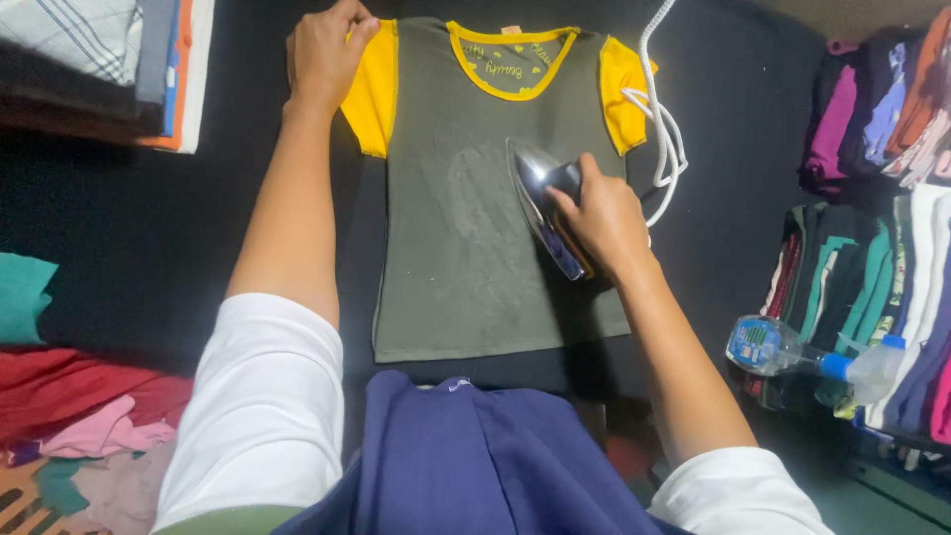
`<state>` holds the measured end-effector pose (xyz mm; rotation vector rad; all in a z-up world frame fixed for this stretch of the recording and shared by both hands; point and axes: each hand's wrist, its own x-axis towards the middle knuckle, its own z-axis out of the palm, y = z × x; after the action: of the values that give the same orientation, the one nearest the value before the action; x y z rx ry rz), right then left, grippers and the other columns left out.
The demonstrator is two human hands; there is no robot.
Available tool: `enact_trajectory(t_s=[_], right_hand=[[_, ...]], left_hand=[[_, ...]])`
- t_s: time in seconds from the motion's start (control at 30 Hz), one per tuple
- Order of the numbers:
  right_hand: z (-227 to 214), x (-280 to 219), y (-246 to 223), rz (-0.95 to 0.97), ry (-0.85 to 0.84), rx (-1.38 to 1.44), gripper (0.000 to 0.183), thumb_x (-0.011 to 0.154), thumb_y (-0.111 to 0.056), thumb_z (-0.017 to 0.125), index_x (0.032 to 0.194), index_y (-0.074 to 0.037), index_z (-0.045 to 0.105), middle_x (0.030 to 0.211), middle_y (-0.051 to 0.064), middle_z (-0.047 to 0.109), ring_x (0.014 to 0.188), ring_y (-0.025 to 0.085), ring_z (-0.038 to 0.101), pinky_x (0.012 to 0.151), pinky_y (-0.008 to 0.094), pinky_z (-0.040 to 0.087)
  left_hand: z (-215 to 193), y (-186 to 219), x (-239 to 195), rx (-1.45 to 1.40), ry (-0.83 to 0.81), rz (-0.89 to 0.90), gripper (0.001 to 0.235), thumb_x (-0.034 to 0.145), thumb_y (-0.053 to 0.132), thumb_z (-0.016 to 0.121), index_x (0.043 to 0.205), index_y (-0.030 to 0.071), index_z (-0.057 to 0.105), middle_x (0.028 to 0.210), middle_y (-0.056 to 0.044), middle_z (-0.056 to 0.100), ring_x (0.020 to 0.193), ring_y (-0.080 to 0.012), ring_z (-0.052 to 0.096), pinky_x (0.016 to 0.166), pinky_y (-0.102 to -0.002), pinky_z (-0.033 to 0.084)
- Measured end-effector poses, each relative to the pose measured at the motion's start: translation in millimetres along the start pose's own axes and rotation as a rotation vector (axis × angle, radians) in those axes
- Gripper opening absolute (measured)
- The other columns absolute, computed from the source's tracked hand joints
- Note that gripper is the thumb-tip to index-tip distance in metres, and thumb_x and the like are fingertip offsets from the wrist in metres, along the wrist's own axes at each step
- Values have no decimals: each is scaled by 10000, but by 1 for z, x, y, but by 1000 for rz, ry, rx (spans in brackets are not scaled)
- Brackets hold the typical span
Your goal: Ironing and folding a pillowcase and a t-shirt on a table.
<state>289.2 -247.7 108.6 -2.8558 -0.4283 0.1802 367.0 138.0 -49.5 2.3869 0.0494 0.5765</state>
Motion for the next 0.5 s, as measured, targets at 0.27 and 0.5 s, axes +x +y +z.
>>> enact_trajectory(t_s=[0.27, 0.5], right_hand=[[12, -79, -35, -498, -360, 9, 419, 838, -307, 770, 1041, -36, 524, 786, 200, 702, 746, 451, 671, 641, 537, 530], [28, -10, -50, -527, -130, -14, 389, 891, -322, 781, 1010, -57, 522, 773, 192, 696, 702, 452, 663, 595, 555, 510]], left_hand=[[24, -38, -26, 12, 74, -6, 323, 1108, 337, 704, 1048, 24, 652, 940, -178, 691, 894, -397, 676, 735, -504, 520], [-85, 81, -129, 22, 282, -48, 240, 1135, 144, 609, 1337, 30, 548, 1215, -152, 573, 1101, -304, 621, 975, -428, 504]])
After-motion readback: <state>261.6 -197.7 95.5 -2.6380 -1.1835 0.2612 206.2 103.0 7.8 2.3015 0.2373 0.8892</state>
